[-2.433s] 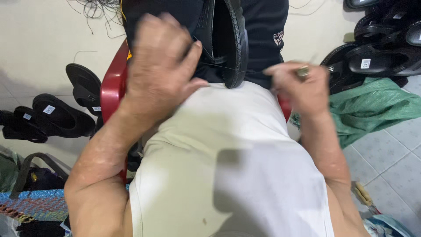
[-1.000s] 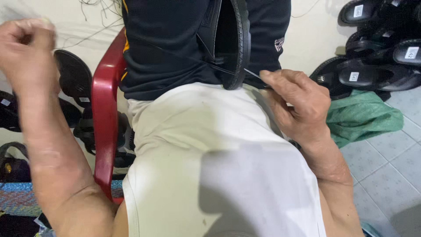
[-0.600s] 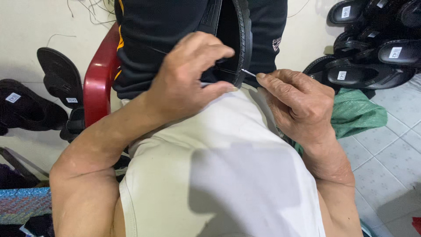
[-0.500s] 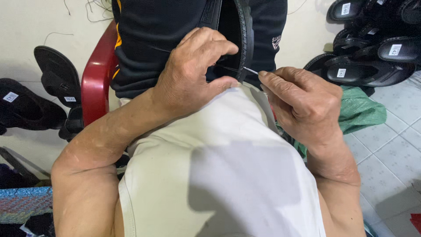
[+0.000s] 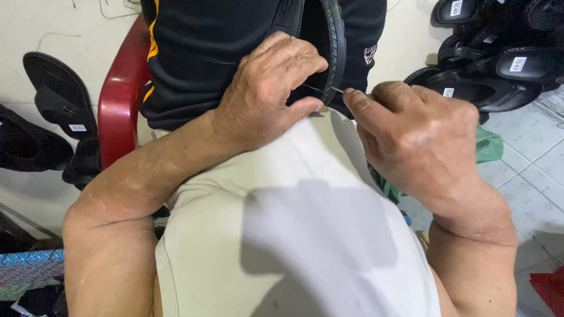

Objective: The person sews a black shoe using a needle and thread. They repeatedly push the needle through the shoe's edge and pull the thread to create stitches, working steadily along the seam.

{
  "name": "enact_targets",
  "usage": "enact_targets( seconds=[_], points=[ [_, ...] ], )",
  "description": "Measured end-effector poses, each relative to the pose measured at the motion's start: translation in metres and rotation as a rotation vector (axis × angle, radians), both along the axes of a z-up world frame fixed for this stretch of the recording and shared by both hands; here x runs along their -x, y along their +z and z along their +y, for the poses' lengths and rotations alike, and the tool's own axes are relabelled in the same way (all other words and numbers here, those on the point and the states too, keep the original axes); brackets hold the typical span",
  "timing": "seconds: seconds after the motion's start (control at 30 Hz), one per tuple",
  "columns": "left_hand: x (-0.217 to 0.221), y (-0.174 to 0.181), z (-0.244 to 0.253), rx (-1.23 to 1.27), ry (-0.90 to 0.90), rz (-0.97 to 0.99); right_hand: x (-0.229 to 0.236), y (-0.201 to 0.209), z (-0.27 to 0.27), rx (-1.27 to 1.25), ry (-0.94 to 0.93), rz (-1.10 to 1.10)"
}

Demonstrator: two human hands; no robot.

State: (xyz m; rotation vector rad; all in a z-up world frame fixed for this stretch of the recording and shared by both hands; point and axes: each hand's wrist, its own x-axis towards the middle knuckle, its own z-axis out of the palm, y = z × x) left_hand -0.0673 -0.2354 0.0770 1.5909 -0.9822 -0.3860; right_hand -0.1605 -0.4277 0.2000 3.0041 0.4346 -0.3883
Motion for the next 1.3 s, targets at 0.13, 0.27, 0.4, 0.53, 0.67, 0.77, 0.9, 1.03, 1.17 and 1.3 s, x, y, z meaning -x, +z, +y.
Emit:
enact_targets(
  seconds=[0.13, 0.27, 0.4, 0.53, 0.67, 0.77, 0.9, 1.03, 1.17, 1.3],
  points=[
    [-0.003, -0.009, 0.005, 0.077, 0.006, 0.018, -0.001, -0.026, 0.003, -0.394, -0.126, -0.010],
    [-0.002, -0.014, 0.006, 0.080, -0.023, 0.028, 0.003, -0.040, 0.011, -0.489, -0.185, -0.018],
    [-0.006, -0.003, 0.015, -0.001, -0.093, -0.051, 0.004, -0.036, 0.011, -0.493, -0.181, -0.013],
    [-0.007, 0.020, 0.020, -0.126, 0.028, -0.338, 0.012, -0.033, 0.007, -0.338, -0.171, -0.024],
    [-0.012, 0.032, 0.026, 0.034, -0.050, 0.207, 0.014, -0.035, 0.003, -0.294, -0.146, -0.026],
    [-0.015, 0.034, 0.027, 0.175, -0.108, 0.824, 0.014, -0.037, 0.000, -0.387, -0.185, -0.004],
    [0.004, 0.006, 0.017, 0.419, 0.031, 1.485, 0.014, -0.037, -0.002, -0.475, -0.243, 0.053],
    [0.007, 0.005, 0.003, 0.109, 0.131, 1.127, 0.014, -0.038, -0.004, -0.515, -0.247, 0.059],
    [0.006, 0.009, 0.002, -0.157, 0.066, 0.881, 0.014, -0.038, -0.001, -0.510, -0.281, 0.060],
    [-0.004, 0.014, 0.002, -0.318, -0.052, 0.752, 0.019, -0.041, 0.002, -0.493, -0.320, 0.066]
  ],
)
